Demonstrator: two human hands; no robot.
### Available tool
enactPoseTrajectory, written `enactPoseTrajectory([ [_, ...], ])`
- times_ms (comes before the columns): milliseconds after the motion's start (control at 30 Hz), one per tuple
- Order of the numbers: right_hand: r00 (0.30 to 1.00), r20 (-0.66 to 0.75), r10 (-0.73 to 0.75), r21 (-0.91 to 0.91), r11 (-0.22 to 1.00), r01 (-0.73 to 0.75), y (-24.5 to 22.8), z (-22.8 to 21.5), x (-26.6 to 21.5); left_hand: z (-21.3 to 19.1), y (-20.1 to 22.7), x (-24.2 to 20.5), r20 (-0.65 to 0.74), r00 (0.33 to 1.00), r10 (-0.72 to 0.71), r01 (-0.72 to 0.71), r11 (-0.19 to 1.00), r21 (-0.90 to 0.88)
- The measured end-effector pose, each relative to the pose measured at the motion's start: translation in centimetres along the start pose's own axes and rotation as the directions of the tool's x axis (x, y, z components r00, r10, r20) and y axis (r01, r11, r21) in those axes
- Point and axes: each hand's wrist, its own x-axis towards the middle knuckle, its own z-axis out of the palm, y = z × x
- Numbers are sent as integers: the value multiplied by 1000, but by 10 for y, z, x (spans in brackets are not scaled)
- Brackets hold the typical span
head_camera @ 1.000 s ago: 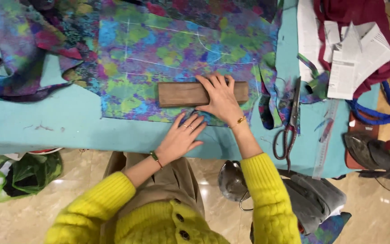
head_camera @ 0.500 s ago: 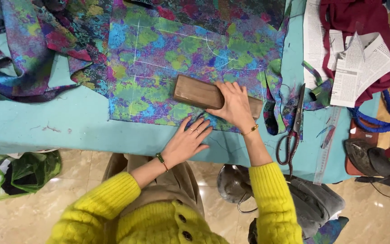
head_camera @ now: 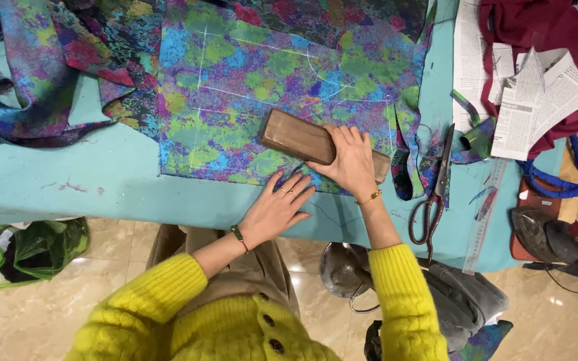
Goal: The person marks a colorful floral fabric with chalk using a ruler, then cuts along the marked lines with scissors. They also use a wooden block to press the fabric flat on the table.
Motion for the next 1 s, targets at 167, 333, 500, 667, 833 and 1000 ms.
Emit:
enactPoseTrajectory([
  [167,999,-35,-14,-58,998,12,-2,2,-1,6,3,0,-14,998,-56,57,998,26],
  [333,1000,8,2,-41,999,-1,-3,0,-1,-8,5,0,-13,989,-149,149,988,44],
  [500,999,28,16,-78,997,-14,-5,1,0,-19,0,-15,-12,974,-226,227,973,47],
  [667,999,-33,1,-105,994,-4,-6,7,-3,-23,-7,-31,-21,958,-287,287,958,7],
  [833,982,-176,70,-49,996,-80,-28,17,-8,-26,-8,-32,-55,962,-268,272,960,71],
  [1000,950,-280,139,-32,987,-155,-28,37,-9,-36,-5,-28,-13,970,-243,243,967,75],
])
